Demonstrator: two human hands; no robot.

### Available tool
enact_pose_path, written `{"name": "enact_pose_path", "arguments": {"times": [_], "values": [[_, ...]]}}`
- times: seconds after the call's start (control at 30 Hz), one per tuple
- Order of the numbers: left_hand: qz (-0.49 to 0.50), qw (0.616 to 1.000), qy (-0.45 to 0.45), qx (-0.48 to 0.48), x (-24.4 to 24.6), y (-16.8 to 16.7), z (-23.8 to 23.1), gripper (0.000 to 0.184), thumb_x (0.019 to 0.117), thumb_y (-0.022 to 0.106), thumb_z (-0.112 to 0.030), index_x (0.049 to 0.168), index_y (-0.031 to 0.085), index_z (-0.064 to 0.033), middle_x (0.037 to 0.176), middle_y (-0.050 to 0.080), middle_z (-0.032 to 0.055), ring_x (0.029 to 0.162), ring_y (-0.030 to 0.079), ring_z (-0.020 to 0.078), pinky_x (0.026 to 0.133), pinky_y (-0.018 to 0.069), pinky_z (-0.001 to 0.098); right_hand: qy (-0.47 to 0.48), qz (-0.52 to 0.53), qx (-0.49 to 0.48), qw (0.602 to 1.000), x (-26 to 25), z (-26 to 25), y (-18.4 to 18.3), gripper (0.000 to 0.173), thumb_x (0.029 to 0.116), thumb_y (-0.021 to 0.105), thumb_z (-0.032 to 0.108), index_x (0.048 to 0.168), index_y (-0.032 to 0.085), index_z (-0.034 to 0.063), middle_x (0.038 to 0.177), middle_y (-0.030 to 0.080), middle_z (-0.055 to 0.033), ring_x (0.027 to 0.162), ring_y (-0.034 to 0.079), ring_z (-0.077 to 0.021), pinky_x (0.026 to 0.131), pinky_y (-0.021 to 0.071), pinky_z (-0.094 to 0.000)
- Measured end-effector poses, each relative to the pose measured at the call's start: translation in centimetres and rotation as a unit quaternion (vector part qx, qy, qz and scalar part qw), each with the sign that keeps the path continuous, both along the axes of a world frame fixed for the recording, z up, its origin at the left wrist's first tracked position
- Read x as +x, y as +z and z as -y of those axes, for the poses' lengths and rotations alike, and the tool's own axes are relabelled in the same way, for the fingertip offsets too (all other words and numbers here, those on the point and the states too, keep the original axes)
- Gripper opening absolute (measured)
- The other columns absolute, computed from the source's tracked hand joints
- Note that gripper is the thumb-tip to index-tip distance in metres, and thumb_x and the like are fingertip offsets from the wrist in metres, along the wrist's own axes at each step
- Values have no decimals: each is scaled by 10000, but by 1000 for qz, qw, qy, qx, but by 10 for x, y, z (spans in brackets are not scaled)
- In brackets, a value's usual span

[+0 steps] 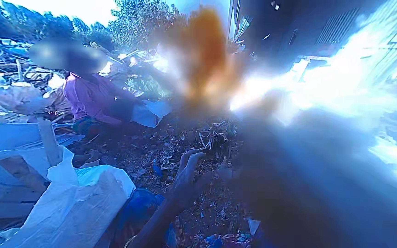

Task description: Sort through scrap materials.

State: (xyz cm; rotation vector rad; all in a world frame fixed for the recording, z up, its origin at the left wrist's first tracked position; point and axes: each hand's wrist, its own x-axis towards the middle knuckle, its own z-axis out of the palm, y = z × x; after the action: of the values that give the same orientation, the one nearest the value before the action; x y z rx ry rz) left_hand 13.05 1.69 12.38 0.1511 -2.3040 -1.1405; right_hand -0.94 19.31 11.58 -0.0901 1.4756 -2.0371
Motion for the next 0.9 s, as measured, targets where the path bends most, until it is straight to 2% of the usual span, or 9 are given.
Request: {"name": "enact_pose_path", "arguments": {"times": [0.07,0.13,0.2,0.27,0.4,0.53,0.6,0.73,0.9], "values": [[80,986,-63,131,-24,-23,-4,600,959,679,-286,1462,470,-33,1508,415,234,1246,592,277,960,555,366,-16,10,13,1000,-1,-4,-1,112,1004,442,-4,954,539,18,833,681,-125,744,717,-219,682,624,-352],[137,946,-104,274,-39,-52,-5,633,963,664,-259,1494,404,-32,1503,425,207,1221,601,259,966,546,389,-27,13,26,999,-4,-7,-9,109,992,456,-10,936,547,13,817,679,-128,725,714,-225,671,627,-361],[172,896,-100,397,-48,-81,-5,562,1001,630,-224,1472,402,-19,1379,525,186,1129,611,249,910,540,411,-29,10,46,998,-6,-12,-13,108,984,465,-19,920,544,14,805,666,-121,719,703,-217,677,620,-359],[207,856,-91,465,-53,-105,-6,512,1024,611,-267,1444,434,-33,1307,575,174,1094,614,248,881,530,421,-24,16,70,997,-5,-17,-15,108,999,458,-23,934,537,11,814,651,-123,721,691,-219,697,617,-373],[198,844,-166,471,-55,-109,-7,601,995,619,-315,1501,406,-69,1370,561,132,1213,582,246,979,517,467,13,6,96,995,-8,-23,-31,91,996,468,-16,964,552,-2,856,675,-129,765,712,-225,725,628,-389],[179,844,-218,457,-57,-107,-14,602,977,599,-301,1501,427,-59,1401,556,118,1216,594,214,987,529,417,35,0,113,993,-7,-26,-31,96,989,471,-11,944,553,10,846,672,-114,757,706,-212,702,620,-380],[171,846,-219,455,-57,-109,-15,554,976,604,-277,1465,475,-51,1370,580,107,1182,615,196,982,541,396,44,-2,110,993,-6,-25,-30,96,998,467,-1,966,557,6,871,681,-117,777,709,-214,729,620,-388],[146,858,-200,450,-56,-106,-14,423,984,604,-213,1360,571,-22,1261,647,83,1101,652,161,945,558,360,42,4,116,992,-2,-20,-24,96,998,470,-25,956,552,2,845,672,-120,742,704,-210,687,618,-369],[119,868,-168,451,-57,-104,-13,283,991,592,-135,1226,639,14,1116,695,74,1001,682,146,906,572,335,77,-3,126,989,-5,-17,-28,100,1005,471,-6,967,563,5,884,686,-113,779,708,-195,731,614,-359]]}}
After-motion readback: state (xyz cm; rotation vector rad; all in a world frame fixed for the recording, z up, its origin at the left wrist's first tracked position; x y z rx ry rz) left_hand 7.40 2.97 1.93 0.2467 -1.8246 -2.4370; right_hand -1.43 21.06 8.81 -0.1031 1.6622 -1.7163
